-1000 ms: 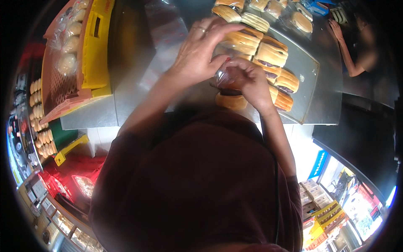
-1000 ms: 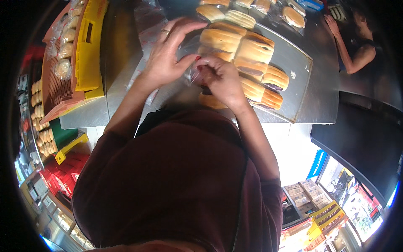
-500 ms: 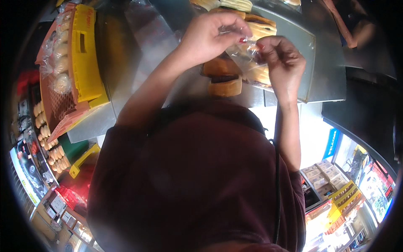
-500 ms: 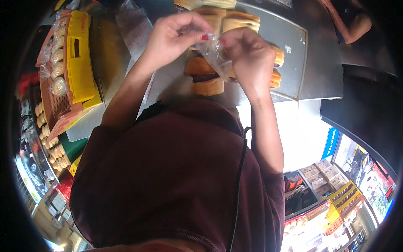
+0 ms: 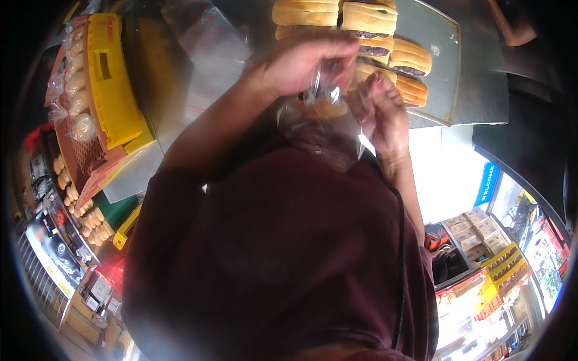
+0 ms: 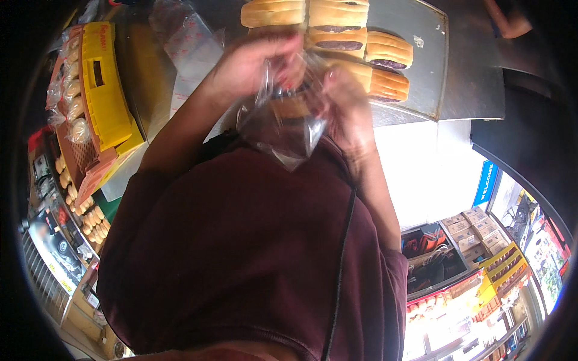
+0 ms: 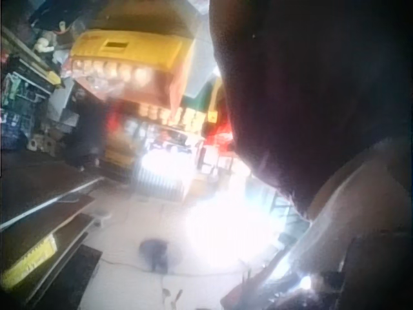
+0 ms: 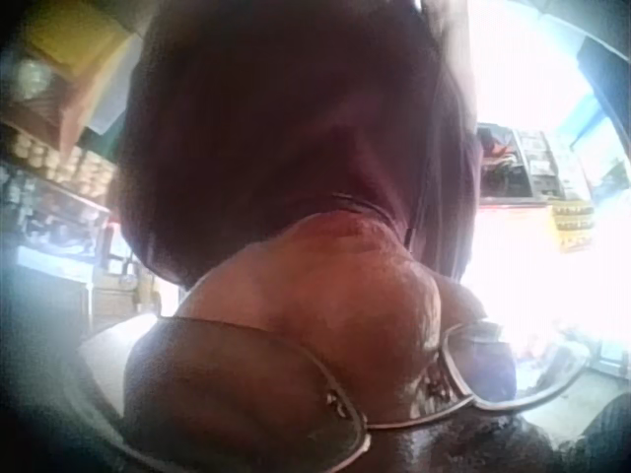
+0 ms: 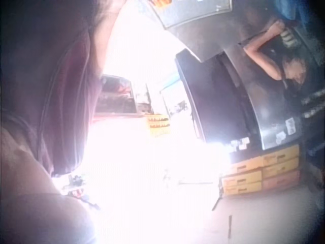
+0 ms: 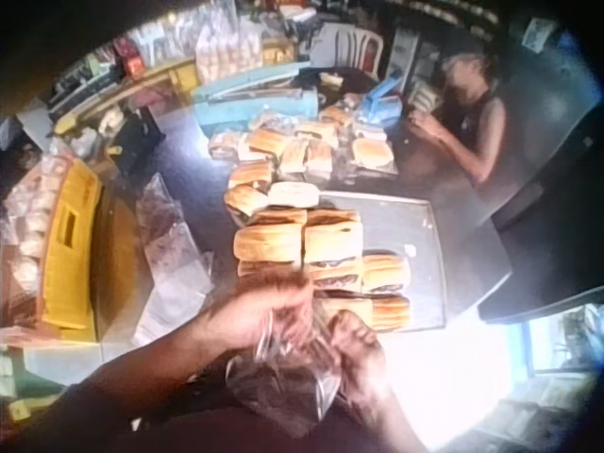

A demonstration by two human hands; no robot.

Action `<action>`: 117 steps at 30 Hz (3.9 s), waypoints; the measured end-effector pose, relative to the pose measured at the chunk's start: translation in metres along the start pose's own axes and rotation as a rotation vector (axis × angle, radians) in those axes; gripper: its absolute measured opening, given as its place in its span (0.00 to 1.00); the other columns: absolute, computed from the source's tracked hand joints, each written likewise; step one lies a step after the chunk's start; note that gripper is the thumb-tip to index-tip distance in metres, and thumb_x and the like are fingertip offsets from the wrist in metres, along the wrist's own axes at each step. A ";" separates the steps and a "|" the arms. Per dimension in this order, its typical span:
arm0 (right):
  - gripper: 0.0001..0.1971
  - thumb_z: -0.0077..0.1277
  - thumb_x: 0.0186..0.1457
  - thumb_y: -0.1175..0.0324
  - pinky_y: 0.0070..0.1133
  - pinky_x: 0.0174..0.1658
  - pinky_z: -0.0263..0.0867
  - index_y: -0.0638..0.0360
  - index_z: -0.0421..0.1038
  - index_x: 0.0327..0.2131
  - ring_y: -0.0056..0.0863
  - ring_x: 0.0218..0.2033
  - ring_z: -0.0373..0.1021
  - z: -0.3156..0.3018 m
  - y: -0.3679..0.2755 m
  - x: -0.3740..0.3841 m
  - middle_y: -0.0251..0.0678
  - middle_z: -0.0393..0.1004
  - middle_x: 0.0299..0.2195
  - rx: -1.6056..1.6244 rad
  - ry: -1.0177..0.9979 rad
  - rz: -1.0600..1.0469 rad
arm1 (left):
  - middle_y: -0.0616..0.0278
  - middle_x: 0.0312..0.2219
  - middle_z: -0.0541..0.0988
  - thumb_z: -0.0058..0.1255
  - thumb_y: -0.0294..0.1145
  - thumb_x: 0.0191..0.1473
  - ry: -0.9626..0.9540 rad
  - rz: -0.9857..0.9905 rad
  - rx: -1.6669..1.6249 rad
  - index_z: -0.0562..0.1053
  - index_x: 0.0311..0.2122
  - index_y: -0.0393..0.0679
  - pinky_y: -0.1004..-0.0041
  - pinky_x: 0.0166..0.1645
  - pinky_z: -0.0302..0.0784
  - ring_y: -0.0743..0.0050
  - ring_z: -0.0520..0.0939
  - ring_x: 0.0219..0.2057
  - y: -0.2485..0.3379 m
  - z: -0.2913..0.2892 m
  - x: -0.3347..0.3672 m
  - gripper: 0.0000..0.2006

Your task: The person packs various bakery items, including buns and hot dog buns, into plastic bags. They retrieve items from red crates and a display counter, place them into bags, and hand the bags to a customer. The person also handles cash and returns change.

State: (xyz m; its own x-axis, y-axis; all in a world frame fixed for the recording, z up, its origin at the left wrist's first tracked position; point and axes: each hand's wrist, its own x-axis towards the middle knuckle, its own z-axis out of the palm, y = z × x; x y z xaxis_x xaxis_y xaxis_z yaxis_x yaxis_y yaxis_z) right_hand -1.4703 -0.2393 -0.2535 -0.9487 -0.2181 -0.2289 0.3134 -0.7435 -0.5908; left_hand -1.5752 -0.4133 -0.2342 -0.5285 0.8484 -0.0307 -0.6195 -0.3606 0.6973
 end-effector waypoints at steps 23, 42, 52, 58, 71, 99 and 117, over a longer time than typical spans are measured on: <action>0.09 0.49 0.55 0.68 0.32 0.32 0.63 0.65 0.67 0.29 0.41 0.25 0.67 0.010 0.007 0.023 0.46 0.70 0.23 -1.186 0.693 -0.687 | 0.56 0.24 0.77 0.53 0.32 0.54 0.724 0.303 1.068 0.74 0.34 0.37 0.73 0.31 0.73 0.77 0.79 0.27 -0.025 0.000 -0.004 0.08; 0.01 0.47 0.58 0.74 0.13 0.29 0.57 0.58 0.68 0.32 0.12 0.25 0.60 0.000 -0.013 0.052 0.25 0.68 0.28 -0.543 0.362 -0.069 | 0.58 0.39 0.77 0.49 0.29 0.57 0.680 0.057 0.007 0.71 0.46 0.34 0.72 0.44 0.75 0.72 0.78 0.40 -0.042 -0.037 -0.033 0.14; 0.03 0.46 0.54 0.78 0.18 0.36 0.63 0.61 0.68 0.33 0.20 0.32 0.66 0.009 -0.026 0.050 0.32 0.71 0.30 -0.756 0.302 -0.385 | 0.58 0.52 0.69 0.52 0.24 0.53 0.401 0.122 0.149 0.60 0.59 0.35 0.76 0.52 0.69 0.75 0.73 0.48 -0.029 0.019 -0.049 0.27; 0.02 0.46 0.55 0.78 0.17 0.38 0.64 0.60 0.67 0.30 0.19 0.30 0.67 0.034 -0.041 0.043 0.32 0.72 0.29 -0.566 0.177 -0.340 | 0.60 0.53 0.69 0.57 0.20 0.48 0.264 0.190 0.454 0.63 0.57 0.37 0.73 0.57 0.67 0.73 0.72 0.51 0.002 0.012 -0.052 0.29; 0.02 0.45 0.57 0.77 0.16 0.41 0.64 0.60 0.67 0.31 0.18 0.34 0.69 0.081 -0.062 0.036 0.31 0.73 0.27 -0.951 -0.037 -0.431 | 0.65 0.39 0.79 0.54 0.18 0.46 -0.144 0.066 1.027 0.75 0.45 0.42 0.74 0.47 0.71 0.81 0.76 0.41 0.034 0.056 -0.026 0.18; 0.06 0.50 0.55 0.77 0.16 0.40 0.66 0.59 0.75 0.36 0.16 0.34 0.72 0.004 -0.150 0.199 0.29 0.77 0.31 -1.643 -0.088 -0.715 | 0.55 0.33 0.79 0.55 0.27 0.46 1.339 0.030 1.569 0.79 0.34 0.43 0.64 0.41 0.75 0.59 0.80 0.35 -0.027 -0.120 -0.172 0.08; 0.17 0.53 0.53 0.76 0.18 0.45 0.66 0.61 0.67 0.47 0.19 0.42 0.69 0.063 0.011 0.113 0.34 0.73 0.40 -1.135 -0.304 -0.094 | 0.64 0.25 0.76 0.50 0.33 0.55 1.118 0.246 0.809 0.72 0.36 0.38 0.75 0.34 0.74 0.75 0.77 0.28 0.017 -0.074 -0.100 0.09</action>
State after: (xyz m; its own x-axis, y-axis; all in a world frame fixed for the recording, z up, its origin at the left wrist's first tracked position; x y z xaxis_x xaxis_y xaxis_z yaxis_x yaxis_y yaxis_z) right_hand -1.5771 -0.3120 -0.2374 -0.8927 -0.4484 -0.0443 -0.0468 0.1902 -0.9806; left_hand -1.5757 -0.5323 -0.2722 -0.9871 -0.0950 -0.1288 -0.1451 0.1926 0.9705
